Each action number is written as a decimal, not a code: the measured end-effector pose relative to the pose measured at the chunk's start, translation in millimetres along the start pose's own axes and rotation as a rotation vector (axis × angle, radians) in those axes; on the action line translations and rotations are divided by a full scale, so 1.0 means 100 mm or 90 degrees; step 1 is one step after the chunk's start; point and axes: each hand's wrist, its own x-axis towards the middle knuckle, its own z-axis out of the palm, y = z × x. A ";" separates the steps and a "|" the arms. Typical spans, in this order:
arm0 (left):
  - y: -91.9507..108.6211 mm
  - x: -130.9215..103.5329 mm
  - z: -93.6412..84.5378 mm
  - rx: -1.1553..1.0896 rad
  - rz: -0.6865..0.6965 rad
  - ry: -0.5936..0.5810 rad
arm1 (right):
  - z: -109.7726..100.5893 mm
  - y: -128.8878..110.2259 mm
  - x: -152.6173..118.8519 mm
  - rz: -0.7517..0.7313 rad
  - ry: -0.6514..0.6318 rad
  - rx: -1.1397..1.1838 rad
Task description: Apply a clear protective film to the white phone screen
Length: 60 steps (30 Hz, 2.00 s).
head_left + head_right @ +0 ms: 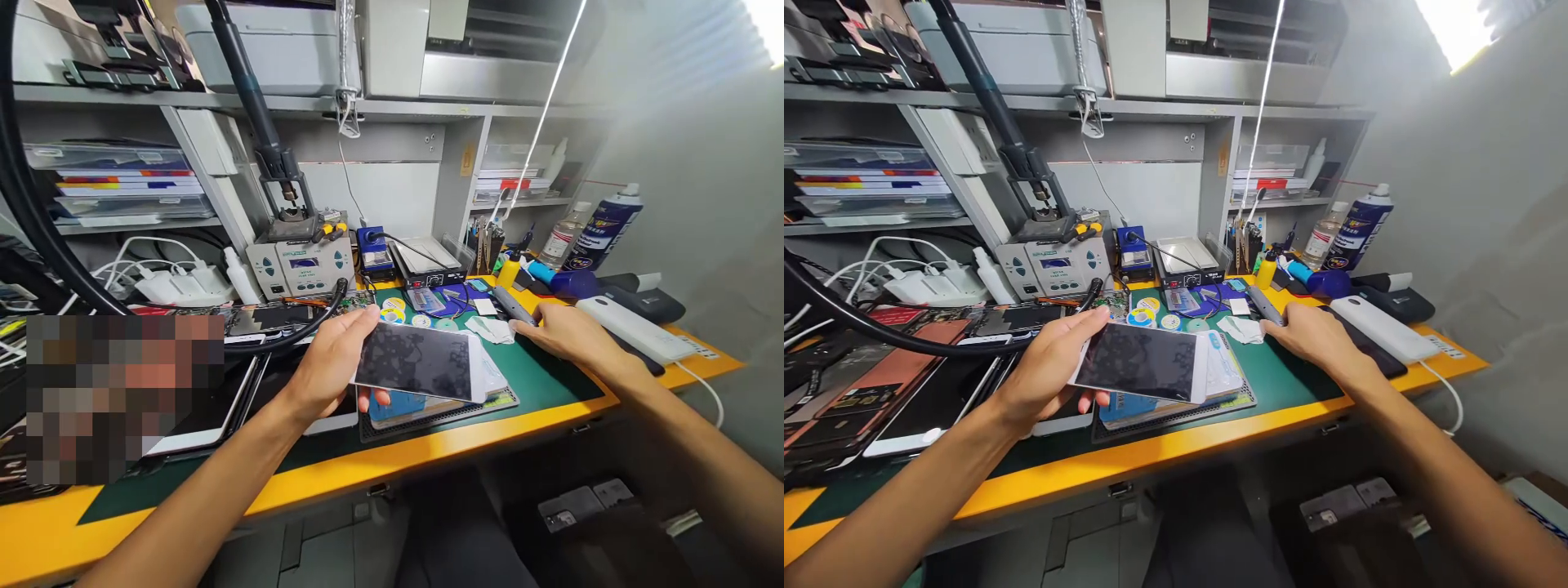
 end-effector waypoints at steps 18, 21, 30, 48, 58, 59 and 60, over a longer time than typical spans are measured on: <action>0.11 0.23 0.09 -0.058 0.175 0.000 | -0.32 -1.21 -0.31 -0.276 -0.267 0.888; 0.00 0.26 0.10 -0.054 0.227 0.031 | -0.25 -1.35 -0.23 -0.232 -0.223 0.974; -0.13 0.24 0.03 0.066 0.223 0.100 | -0.09 -1.35 -0.17 -0.356 -0.016 0.822; -0.10 0.17 0.15 0.144 0.214 0.192 | -0.17 -1.28 -0.34 -0.280 0.085 0.765; -0.10 0.18 0.15 0.130 0.211 0.188 | -0.16 -1.26 -0.33 -0.233 0.001 0.845; -0.10 0.18 0.14 0.128 0.209 0.186 | -0.16 -1.26 -0.32 -0.228 -0.016 0.854; -0.10 0.18 0.14 0.125 0.208 0.183 | -0.16 -1.26 -0.31 -0.222 -0.033 0.862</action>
